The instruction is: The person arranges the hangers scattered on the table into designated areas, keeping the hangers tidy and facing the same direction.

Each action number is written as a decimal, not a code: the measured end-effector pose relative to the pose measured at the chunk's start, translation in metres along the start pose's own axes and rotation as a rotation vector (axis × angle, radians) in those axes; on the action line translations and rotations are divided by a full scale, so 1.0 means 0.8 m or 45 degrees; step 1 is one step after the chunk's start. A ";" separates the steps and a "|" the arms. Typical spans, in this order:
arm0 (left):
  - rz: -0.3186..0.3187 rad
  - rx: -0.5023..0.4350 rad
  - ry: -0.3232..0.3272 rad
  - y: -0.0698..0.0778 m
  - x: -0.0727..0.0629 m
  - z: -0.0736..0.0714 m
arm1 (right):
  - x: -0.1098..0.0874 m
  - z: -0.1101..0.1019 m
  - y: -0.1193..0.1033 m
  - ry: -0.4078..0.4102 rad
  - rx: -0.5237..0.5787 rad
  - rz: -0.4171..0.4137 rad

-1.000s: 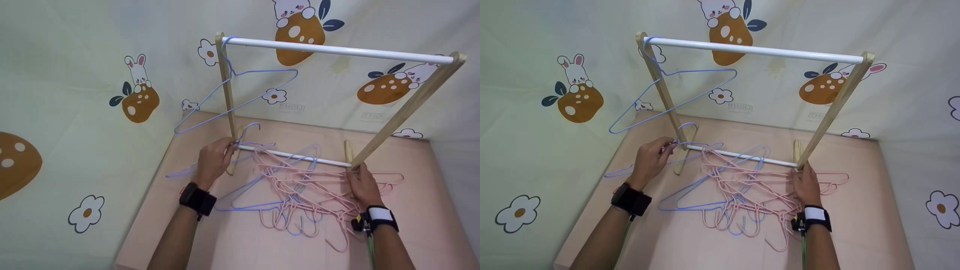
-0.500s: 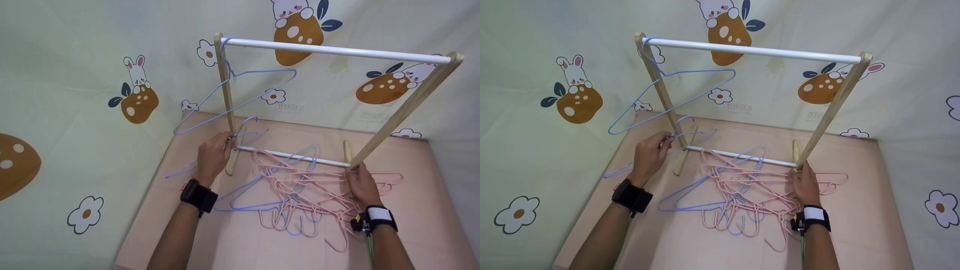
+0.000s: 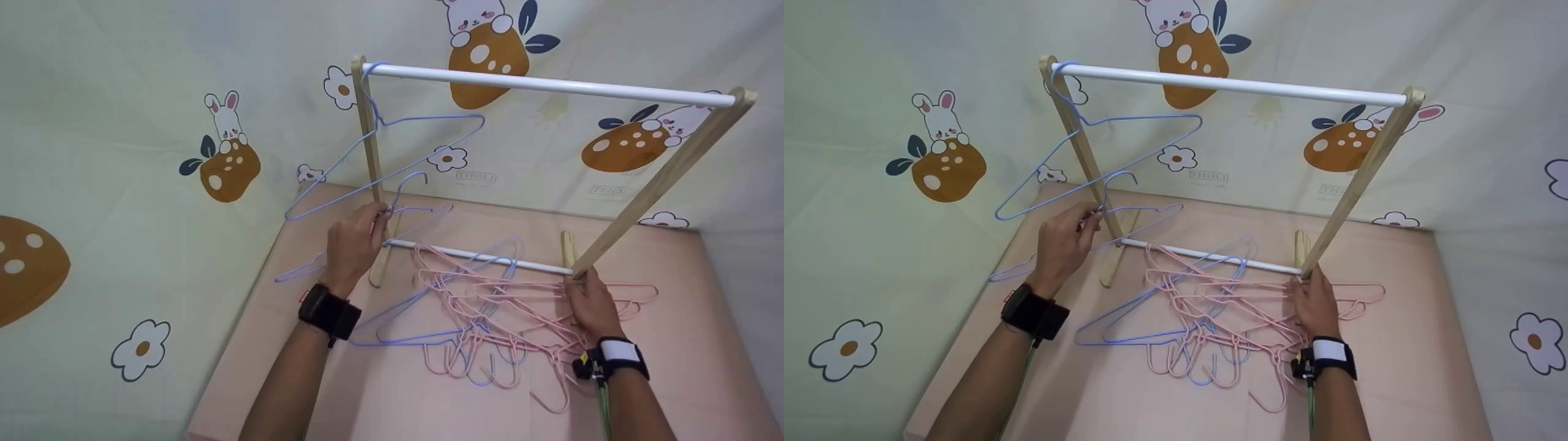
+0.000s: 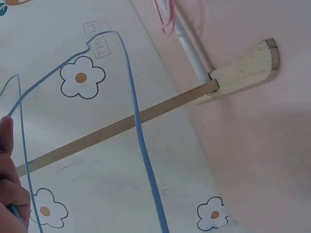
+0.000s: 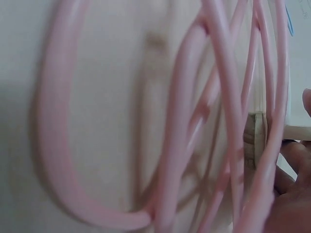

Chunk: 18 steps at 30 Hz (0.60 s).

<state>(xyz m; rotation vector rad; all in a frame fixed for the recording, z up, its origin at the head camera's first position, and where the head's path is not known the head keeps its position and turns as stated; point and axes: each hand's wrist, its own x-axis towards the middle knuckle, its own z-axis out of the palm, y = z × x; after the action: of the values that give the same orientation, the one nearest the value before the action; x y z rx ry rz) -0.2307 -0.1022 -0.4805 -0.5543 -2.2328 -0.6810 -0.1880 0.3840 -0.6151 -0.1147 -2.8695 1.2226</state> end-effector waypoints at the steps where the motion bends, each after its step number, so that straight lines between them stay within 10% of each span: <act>1: 0.000 -0.002 0.008 0.002 0.003 -0.001 | 0.000 0.000 0.000 -0.002 -0.003 0.002; 18: 0.063 -0.071 0.221 0.032 0.089 -0.029 | 0.001 0.002 -0.001 0.001 -0.007 0.008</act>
<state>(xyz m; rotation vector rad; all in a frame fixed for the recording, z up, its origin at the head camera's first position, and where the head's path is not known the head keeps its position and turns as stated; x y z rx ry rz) -0.2499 -0.0836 -0.4061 -0.5543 -2.0378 -0.7392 -0.1893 0.3827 -0.6157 -0.1240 -2.8744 1.2151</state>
